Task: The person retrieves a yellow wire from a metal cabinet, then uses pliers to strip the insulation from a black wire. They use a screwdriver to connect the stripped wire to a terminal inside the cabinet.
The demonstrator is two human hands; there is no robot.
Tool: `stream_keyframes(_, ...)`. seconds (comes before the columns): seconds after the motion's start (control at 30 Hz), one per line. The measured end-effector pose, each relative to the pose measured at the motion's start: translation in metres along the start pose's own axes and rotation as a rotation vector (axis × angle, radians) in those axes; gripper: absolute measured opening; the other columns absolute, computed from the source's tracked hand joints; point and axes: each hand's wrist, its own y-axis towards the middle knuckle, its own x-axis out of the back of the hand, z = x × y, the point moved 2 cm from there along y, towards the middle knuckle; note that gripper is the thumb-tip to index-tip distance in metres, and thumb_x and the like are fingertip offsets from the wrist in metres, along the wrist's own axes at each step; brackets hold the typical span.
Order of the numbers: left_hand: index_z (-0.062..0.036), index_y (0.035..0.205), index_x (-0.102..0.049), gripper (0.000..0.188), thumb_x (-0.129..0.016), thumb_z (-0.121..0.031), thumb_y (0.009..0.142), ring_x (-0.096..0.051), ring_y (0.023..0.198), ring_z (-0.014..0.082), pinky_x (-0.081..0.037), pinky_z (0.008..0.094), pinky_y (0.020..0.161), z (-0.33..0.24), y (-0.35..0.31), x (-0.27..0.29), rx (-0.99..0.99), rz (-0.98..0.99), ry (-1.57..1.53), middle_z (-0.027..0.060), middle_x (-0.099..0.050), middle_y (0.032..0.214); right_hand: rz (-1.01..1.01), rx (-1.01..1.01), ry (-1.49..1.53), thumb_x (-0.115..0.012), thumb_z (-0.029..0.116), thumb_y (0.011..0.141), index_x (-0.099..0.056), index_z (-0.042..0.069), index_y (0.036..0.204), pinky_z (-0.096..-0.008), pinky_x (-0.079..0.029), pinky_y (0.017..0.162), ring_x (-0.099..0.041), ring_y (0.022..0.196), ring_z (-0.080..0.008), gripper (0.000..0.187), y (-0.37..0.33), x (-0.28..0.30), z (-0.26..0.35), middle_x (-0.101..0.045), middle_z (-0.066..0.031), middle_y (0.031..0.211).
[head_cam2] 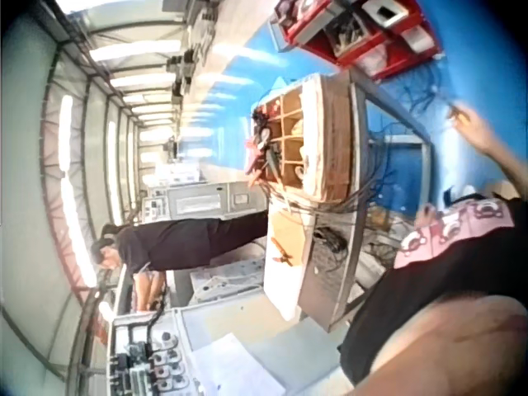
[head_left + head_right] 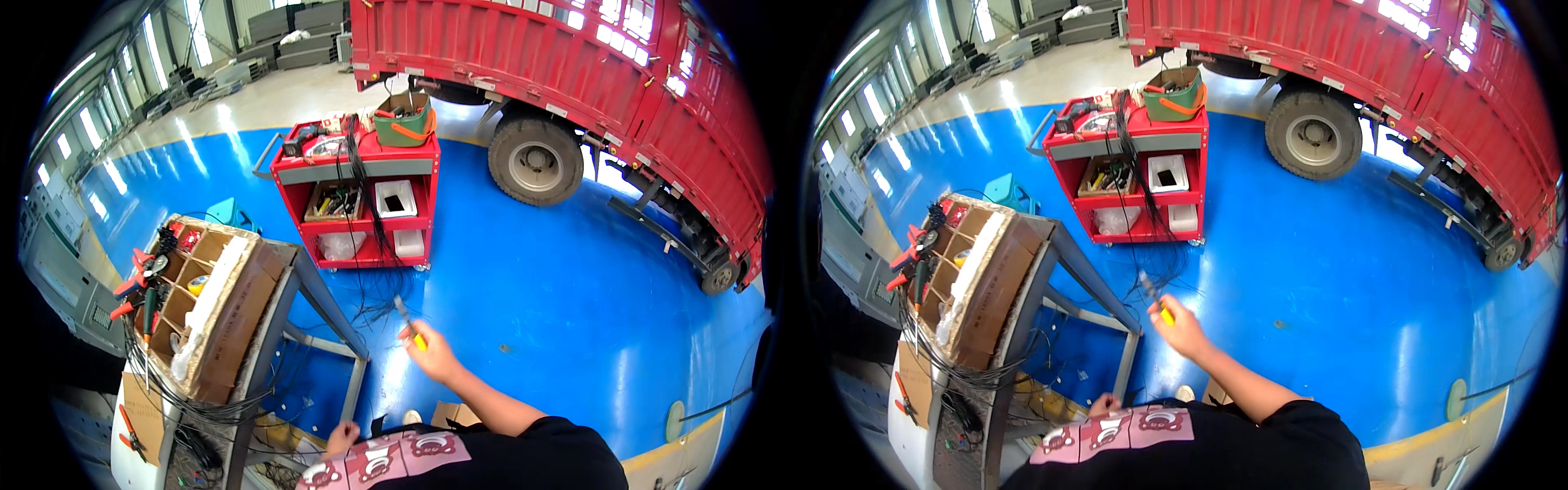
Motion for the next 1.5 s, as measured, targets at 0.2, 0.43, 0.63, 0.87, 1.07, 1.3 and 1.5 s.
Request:
stream_keyframes(0.2, -0.0016, 0.103, -0.061, 0.019, -0.064, -0.018, 0.093, -0.059, 0.08, 0.0146, -0.049, 0.0305, 0.074, -0.177, 0.192, -0.019, -0.277, 0.079, 0.043, 0.0052, -0.063, 0.085, -0.29, -0.017, 0.257, -0.059, 0.023, 0.097, -0.051, 0.005, 0.097, -0.0285, -0.051, 0.066, -0.06, 0.071, -0.0122, 0.02, 0.061, 0.064, -0.02, -0.06, -0.0059, 0.083)
stream_keyframes(0.43, -0.0052, 0.108, -0.062, 0.018, -0.064, -0.015, 0.093, -0.06, 0.08, 0.0117, -0.048, 0.0258, 0.071, -0.324, 0.403, -0.047, -0.196, -0.048, -0.572, 0.004, -0.066, 0.092, -0.559, 0.007, 0.135, -0.057, 0.029, 0.099, -0.05, 0.004, 0.099, -0.0332, -0.055, 0.075, -0.068, 0.084, -0.0197, 0.026, 0.152, 0.151, -0.08, -0.066, -0.0105, 0.088)
stream_keyframes(0.63, -0.0124, 0.104, -0.058, 0.026, -0.068, -0.032, 0.091, -0.064, 0.083, 0.0142, -0.049, 0.0264, 0.068, -0.377, 0.602, -0.033, -0.155, -0.089, -0.871, 0.0017, -0.066, 0.097, -0.63, -0.056, -0.164, -0.058, 0.035, 0.098, -0.053, 0.003, 0.099, -0.0325, -0.052, 0.08, -0.067, 0.088, -0.0155, 0.032, 0.313, 0.223, -0.143, -0.07, -0.0079, 0.092)
stream_keyframes(0.87, -0.0072, 0.138, -0.042, 0.093, -0.071, -0.069, 0.075, -0.054, 0.109, 0.0219, -0.042, 0.0376, 0.097, -0.454, 0.757, -0.026, 0.033, -0.158, -0.839, 0.0087, -0.051, 0.13, -0.666, -0.151, -0.234, -0.055, 0.054, 0.093, -0.048, 0.003, 0.1, -0.0488, -0.049, 0.076, -0.064, 0.091, -0.0411, 0.052, 0.469, 0.279, -0.139, -0.065, -0.0235, 0.093)
stream_keyframes(1.07, -0.0112, 0.11, -0.061, 0.053, -0.08, -0.049, 0.078, -0.055, 0.072, 0.0173, -0.046, 0.0316, 0.059, -0.479, 0.813, -0.058, 0.17, -0.309, -0.996, 0.0021, -0.063, 0.093, -0.89, -0.032, -0.256, -0.057, 0.05, 0.093, -0.048, 0.001, 0.099, -0.0508, -0.049, 0.065, -0.063, 0.078, -0.0456, 0.05, 0.602, 0.313, -0.152, -0.063, -0.0252, 0.083)
stream_keyframes(1.3, -0.0009, 0.144, -0.04, 0.101, -0.071, -0.068, 0.075, -0.042, 0.135, 0.0281, -0.03, 0.0449, 0.112, -0.491, 0.805, -0.074, 0.084, -0.212, -1.178, 0.0152, -0.042, 0.149, -0.481, -0.188, 0.048, -0.051, 0.049, 0.099, -0.056, 0.006, 0.104, -0.0381, -0.048, 0.068, -0.053, 0.075, -0.0175, 0.043, 0.703, 0.317, -0.227, -0.059, -0.0063, 0.085)
stream_keyframes(1.5, 0.0127, 0.138, -0.024, 0.121, -0.08, -0.066, 0.066, -0.024, 0.142, 0.0374, -0.022, 0.0449, 0.119, -0.474, 0.785, -0.063, 0.068, -0.185, -1.293, 0.0249, -0.017, 0.153, -0.43, -0.262, 0.387, -0.05, 0.046, 0.1, -0.052, -0.001, 0.122, -0.039, -0.047, 0.092, -0.06, 0.105, -0.0266, 0.052, 0.703, 0.288, -0.222, -0.061, -0.0182, 0.119)
